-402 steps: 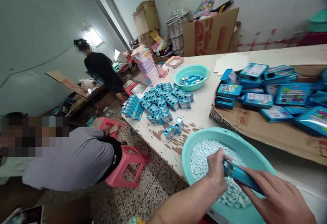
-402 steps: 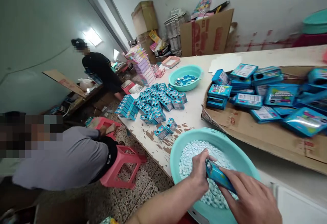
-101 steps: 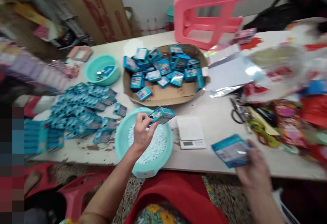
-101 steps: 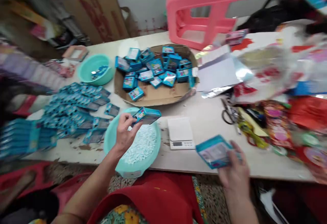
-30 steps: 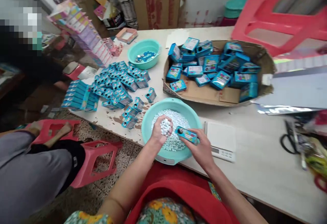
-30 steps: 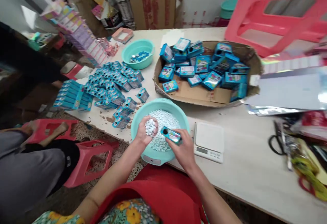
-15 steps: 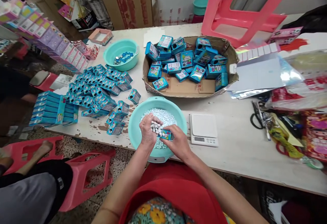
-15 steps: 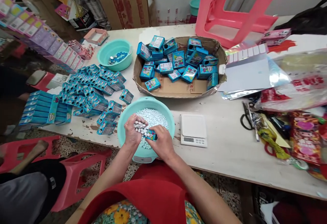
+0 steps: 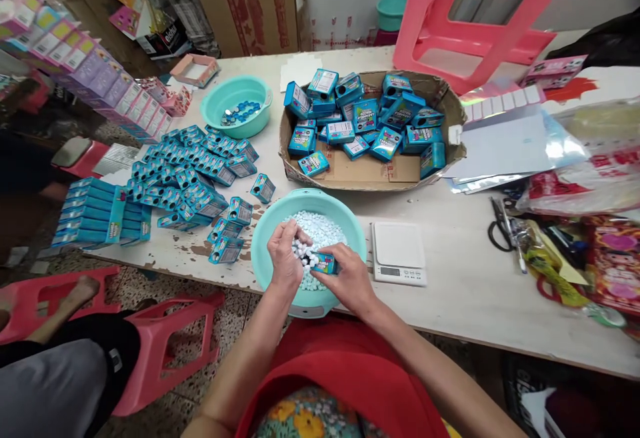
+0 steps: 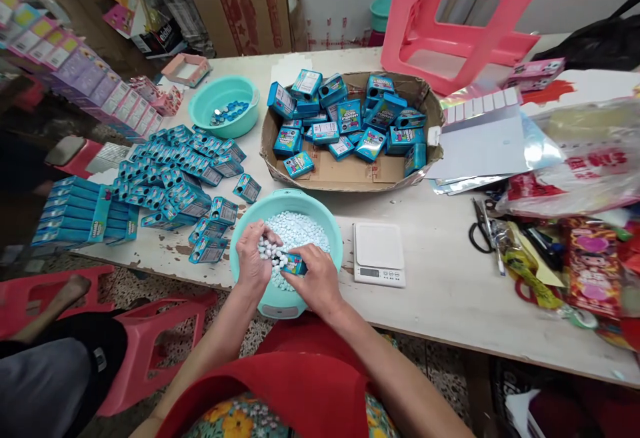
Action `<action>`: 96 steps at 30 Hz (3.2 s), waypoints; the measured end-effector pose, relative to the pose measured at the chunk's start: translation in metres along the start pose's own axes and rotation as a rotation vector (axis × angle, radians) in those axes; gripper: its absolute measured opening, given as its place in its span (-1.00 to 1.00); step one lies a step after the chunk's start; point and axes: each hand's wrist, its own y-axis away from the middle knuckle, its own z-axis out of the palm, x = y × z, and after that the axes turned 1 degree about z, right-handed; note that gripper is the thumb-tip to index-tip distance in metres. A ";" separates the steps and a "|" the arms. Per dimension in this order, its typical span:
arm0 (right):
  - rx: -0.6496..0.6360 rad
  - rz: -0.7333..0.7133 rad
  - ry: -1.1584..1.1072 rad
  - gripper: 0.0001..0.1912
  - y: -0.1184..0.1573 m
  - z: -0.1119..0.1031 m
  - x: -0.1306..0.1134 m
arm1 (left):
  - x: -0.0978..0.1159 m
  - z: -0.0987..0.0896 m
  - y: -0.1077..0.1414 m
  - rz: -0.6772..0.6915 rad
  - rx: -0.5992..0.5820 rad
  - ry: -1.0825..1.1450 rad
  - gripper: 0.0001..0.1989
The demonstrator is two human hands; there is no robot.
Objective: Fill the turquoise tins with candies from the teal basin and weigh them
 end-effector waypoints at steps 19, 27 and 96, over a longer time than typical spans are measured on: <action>-0.006 0.030 -0.065 -0.69 -0.002 0.002 0.002 | -0.002 -0.009 0.003 -0.008 -0.141 -0.037 -0.81; -0.034 0.045 -0.013 -0.67 -0.003 0.007 -0.003 | -0.007 -0.012 0.002 0.023 -0.152 -0.052 -0.82; 0.045 0.035 0.107 -0.67 -0.011 0.011 0.018 | -0.017 -0.006 -0.020 -0.047 0.026 0.005 -0.69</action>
